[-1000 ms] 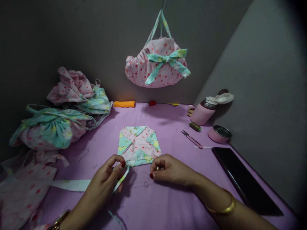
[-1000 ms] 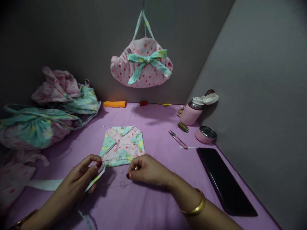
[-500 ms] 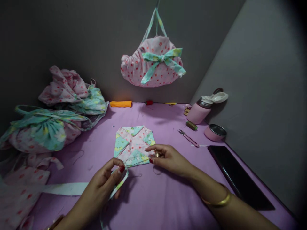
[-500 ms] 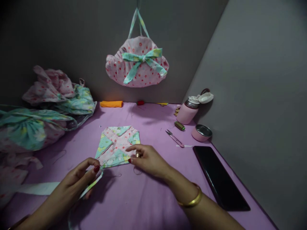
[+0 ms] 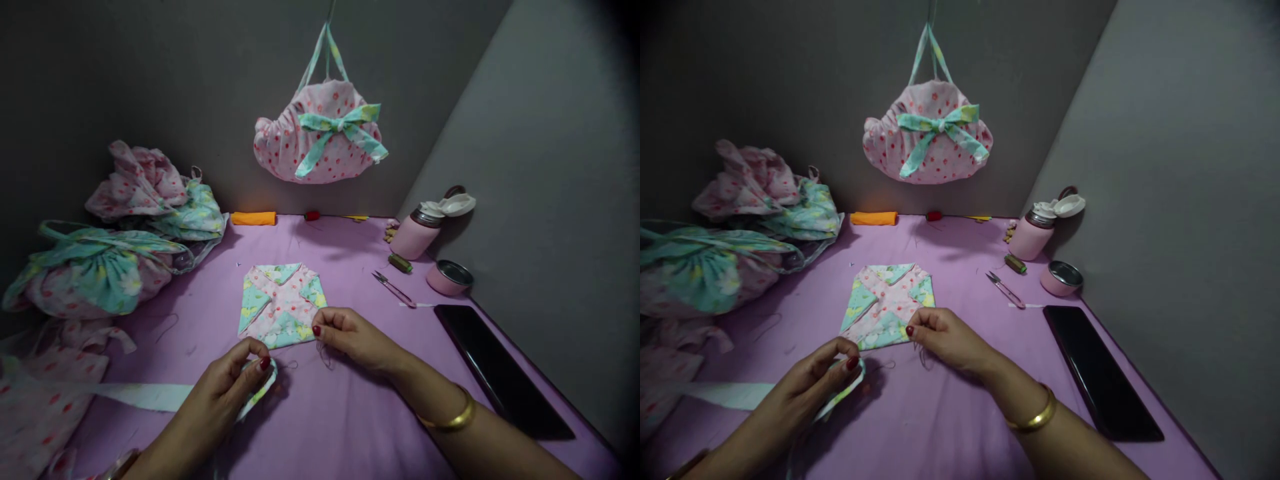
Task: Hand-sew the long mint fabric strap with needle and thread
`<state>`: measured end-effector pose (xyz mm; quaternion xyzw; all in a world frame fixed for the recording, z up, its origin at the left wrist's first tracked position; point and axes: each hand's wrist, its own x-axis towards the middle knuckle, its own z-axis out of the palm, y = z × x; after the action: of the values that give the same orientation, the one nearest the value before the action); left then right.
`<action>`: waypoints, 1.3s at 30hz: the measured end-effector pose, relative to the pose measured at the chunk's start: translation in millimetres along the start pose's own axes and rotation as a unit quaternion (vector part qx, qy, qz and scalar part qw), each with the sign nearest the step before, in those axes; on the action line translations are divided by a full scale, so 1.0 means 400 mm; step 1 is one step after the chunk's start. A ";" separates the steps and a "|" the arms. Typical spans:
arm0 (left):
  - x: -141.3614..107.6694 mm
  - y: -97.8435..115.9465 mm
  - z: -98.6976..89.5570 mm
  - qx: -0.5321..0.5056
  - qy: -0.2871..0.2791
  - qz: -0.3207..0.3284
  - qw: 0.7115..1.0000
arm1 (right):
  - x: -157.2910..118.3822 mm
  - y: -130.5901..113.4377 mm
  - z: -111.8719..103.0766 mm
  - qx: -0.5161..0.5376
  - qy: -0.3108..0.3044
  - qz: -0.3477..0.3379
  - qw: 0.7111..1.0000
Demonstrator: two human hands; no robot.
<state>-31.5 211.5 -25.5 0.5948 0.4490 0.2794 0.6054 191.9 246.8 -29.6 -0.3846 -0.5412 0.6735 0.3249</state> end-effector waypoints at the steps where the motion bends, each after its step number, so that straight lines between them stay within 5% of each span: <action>1: 0.002 -0.005 -0.002 0.009 0.012 0.003 1.000 | 0.003 0.000 -0.009 0.028 0.014 -0.001 1.000; 7: 0.008 -0.026 -0.009 0.004 0.023 0.002 1.000 | 0.013 -0.032 -0.093 0.183 0.206 -0.045 0.960; 16: 0.007 -0.009 -0.012 0.059 0.039 0.004 0.997 | 0.012 -0.023 -0.232 0.191 0.425 -0.123 0.876; 21: 0.003 0.019 -0.006 0.050 0.039 -0.015 0.998 | 0.019 -0.009 -0.200 0.132 0.487 -0.140 0.852; 24: 0.005 0.015 -0.004 0.028 0.039 -0.012 0.999 | 0.018 -0.006 -0.095 0.071 0.418 -0.135 0.896; 27: 0.008 0.007 -0.002 -0.002 0.021 -0.021 1.000 | 0.012 0.002 0.028 -0.025 0.135 -0.063 0.988; 30: 0.006 0.000 -0.001 -0.011 0.014 -0.007 1.000 | 0.006 0.011 0.098 -0.114 -0.033 -0.060 0.991; 33: 0.000 0.000 -0.002 0.017 0.014 -0.019 1.000 | 0.003 0.013 0.099 -0.197 -0.019 -0.071 0.978; 39: -0.001 0.009 -0.003 0.032 0.023 -0.047 0.998 | 0.010 0.014 0.046 -0.089 0.082 -0.068 0.990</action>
<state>-31.9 212.0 -21.6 0.5856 0.4992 0.2497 0.5878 173.9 240.3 -33.4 -0.4281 -0.5957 0.5653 0.3771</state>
